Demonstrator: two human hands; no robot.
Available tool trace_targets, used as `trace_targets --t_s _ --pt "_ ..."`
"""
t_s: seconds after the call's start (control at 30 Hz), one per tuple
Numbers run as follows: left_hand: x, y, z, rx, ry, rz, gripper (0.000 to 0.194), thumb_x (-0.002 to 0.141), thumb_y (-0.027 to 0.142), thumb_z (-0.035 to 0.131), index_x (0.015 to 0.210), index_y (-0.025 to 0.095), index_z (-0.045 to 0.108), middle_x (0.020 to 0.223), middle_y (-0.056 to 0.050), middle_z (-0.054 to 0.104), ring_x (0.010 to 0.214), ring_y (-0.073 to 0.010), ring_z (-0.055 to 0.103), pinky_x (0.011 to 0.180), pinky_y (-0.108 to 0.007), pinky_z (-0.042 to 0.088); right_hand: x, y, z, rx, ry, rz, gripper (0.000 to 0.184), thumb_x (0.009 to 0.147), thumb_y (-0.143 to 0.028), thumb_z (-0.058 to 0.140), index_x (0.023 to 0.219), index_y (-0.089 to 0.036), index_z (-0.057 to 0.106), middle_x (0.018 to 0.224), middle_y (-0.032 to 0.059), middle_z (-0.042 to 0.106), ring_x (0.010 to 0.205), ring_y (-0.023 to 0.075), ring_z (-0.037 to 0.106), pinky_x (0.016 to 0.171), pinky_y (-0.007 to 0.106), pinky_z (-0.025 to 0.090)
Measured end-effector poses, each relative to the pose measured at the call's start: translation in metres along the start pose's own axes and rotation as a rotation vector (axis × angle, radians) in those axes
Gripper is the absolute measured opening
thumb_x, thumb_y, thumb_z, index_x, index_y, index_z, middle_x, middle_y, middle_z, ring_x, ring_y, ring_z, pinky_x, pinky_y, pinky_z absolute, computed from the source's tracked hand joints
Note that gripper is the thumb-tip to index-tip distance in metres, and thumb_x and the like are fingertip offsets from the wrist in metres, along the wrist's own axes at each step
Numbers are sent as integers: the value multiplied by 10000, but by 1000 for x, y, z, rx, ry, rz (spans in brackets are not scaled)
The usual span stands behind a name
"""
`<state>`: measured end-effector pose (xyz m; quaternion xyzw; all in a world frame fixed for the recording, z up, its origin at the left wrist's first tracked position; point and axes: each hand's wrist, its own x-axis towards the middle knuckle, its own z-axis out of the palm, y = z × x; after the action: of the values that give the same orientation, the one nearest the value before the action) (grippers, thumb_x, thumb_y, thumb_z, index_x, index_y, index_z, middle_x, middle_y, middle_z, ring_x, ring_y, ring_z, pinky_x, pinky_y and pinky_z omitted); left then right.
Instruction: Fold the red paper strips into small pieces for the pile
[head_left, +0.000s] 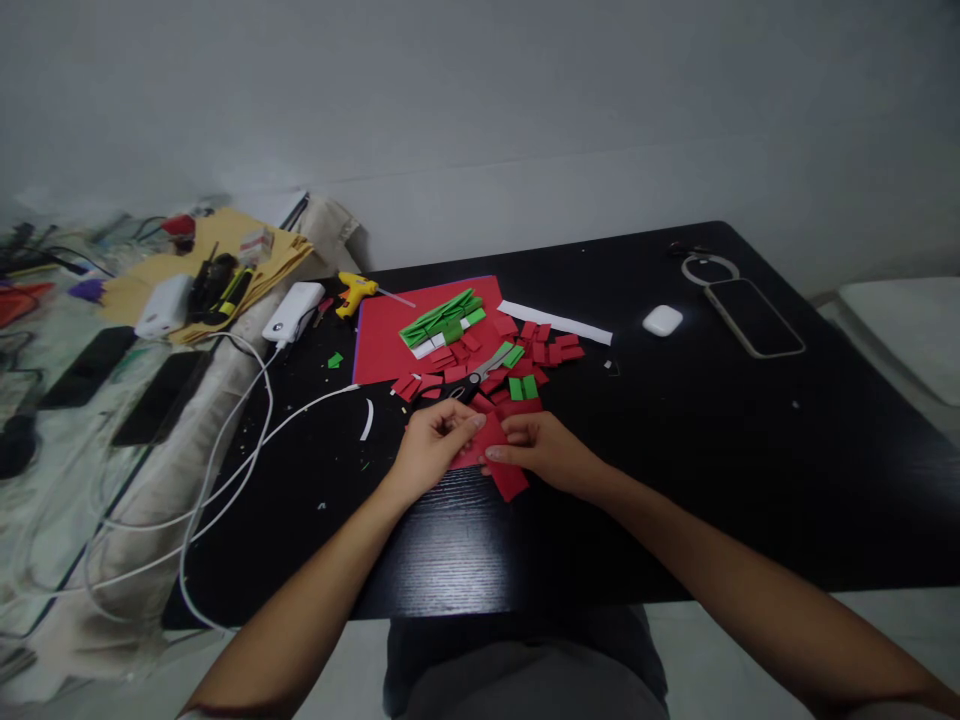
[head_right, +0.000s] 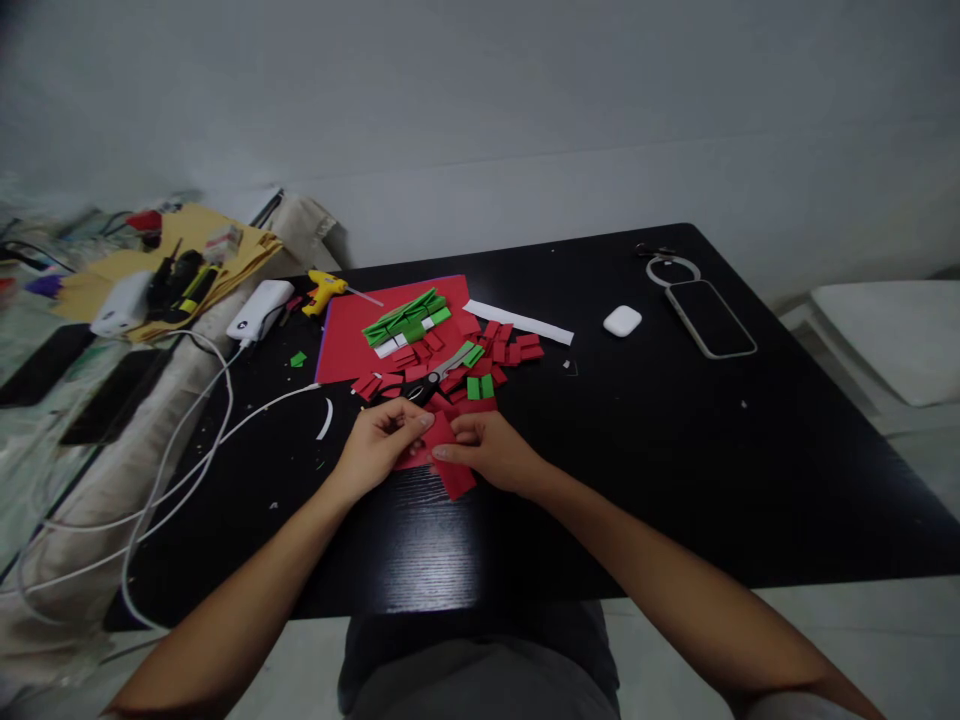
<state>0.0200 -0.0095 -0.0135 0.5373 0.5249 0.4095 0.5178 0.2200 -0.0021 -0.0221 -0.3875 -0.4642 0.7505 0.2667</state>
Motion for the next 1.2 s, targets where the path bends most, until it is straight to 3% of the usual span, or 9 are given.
trace_targets --t_s 0.27,0.4,0.53,0.7,1.0,1.2 --pt "1 -2 1 -35 54 33 330 816 480 793 838 160 716 601 16 637 540 -104 579 548 -213 462 1 2 1 66 -55 62 437 607 -377 948 933 -137 782 862 74 808 775 218 764 792 352 591" --pt "-1 0 6 -125 35 34 384 849 530 749 965 170 682 700 4 662 611 -123 625 587 -241 523 0 -2 3 112 113 -38 447 600 -367 953 959 -163 779 955 71 811 864 238 768 877 387 590" --pt "-7 -4 12 -89 -95 13 337 882 483 738 942 165 644 746 -6 657 650 -114 625 610 -232 531 0 -6 1 214 280 -150 438 654 -345 933 1028 -198 760 1041 57 806 951 231 757 954 391 570" --pt "-10 -10 17 -27 -182 -17 303 877 441 745 910 159 637 726 -11 662 624 -121 623 590 -241 535 3 -4 1 283 323 -211 409 660 -328 934 1005 -213 749 1041 37 803 950 218 750 909 358 579" --pt "-4 -1 3 22 51 145 251 911 418 694 849 180 640 667 8 646 600 -121 619 605 -232 492 3 -17 -3 390 401 -172 332 642 -388 939 866 -214 766 909 12 787 774 176 724 806 330 601" --pt "-3 -1 1 24 148 175 234 932 403 677 863 186 624 682 24 633 590 -109 612 601 -221 470 6 -16 -6 362 448 -190 363 607 -443 952 775 -210 731 822 -9 753 695 154 696 759 315 602"
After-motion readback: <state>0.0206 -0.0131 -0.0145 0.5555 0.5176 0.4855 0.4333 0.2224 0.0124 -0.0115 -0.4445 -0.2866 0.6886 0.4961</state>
